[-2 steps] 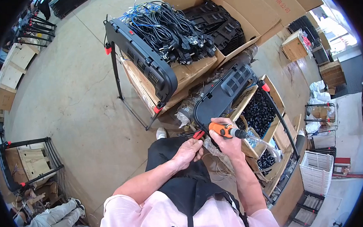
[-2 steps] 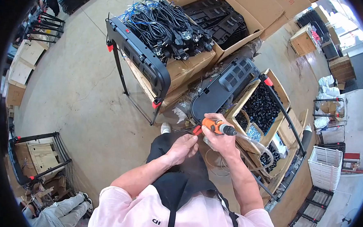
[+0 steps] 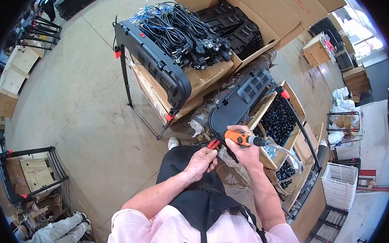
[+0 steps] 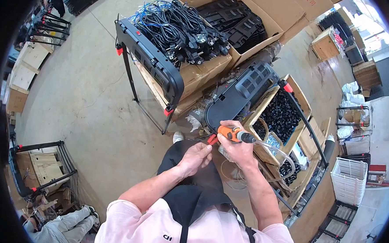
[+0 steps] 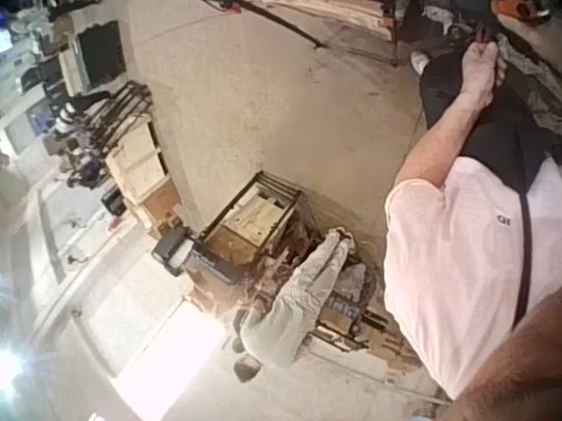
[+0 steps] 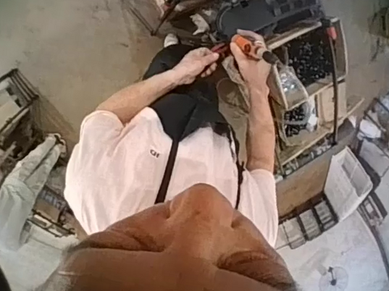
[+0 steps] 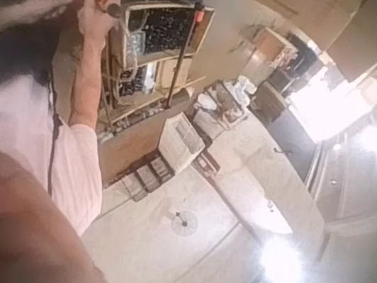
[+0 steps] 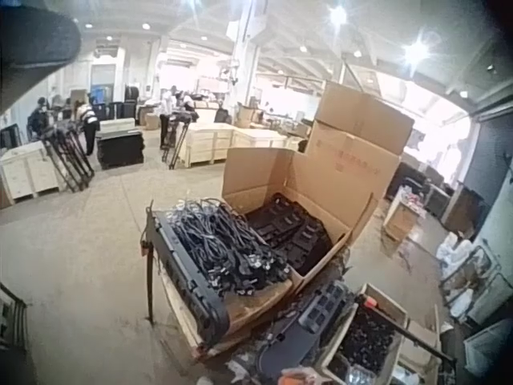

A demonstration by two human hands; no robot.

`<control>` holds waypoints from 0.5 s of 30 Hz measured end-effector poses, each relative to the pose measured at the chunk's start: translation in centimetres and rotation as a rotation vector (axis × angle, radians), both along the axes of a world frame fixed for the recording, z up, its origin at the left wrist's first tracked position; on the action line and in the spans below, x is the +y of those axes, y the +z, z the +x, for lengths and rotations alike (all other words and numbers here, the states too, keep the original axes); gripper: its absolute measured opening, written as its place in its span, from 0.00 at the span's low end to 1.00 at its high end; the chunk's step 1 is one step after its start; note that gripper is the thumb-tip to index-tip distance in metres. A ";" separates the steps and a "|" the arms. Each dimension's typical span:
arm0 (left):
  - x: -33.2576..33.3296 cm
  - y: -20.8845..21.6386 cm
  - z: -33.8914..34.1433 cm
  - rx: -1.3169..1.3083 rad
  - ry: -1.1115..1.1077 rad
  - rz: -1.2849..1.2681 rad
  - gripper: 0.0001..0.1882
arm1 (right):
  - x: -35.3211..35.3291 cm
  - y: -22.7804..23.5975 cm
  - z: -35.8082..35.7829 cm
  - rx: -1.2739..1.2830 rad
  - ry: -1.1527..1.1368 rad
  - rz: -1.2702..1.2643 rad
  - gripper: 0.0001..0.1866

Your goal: Assembling plastic product components using an electric screwdriver and organizing small parts into plastic bags.

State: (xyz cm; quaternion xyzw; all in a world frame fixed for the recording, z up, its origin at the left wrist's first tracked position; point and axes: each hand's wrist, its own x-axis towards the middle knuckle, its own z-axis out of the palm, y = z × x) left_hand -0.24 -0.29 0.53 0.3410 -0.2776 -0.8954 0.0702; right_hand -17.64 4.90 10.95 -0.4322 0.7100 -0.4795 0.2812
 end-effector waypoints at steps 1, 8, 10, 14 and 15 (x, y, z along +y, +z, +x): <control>0.2 0.1 0.4 -0.004 0.002 -0.001 0.11 | 0.2 0.0 0.3 -0.004 0.002 -0.001 0.21; 1.1 0.9 1.4 -0.013 0.247 0.035 0.13 | 0.8 -0.9 0.3 0.029 0.019 -0.037 0.21; 1.3 1.2 1.6 0.016 0.238 0.064 0.12 | 0.6 -0.8 0.0 0.062 0.023 -0.008 0.21; 1.3 0.4 1.2 0.031 0.206 0.100 0.11 | 0.4 0.2 -0.3 -0.040 0.011 0.034 0.23; 1.0 -0.1 1.0 0.034 0.199 0.145 0.12 | 0.4 0.3 -0.1 -0.040 0.000 0.036 0.23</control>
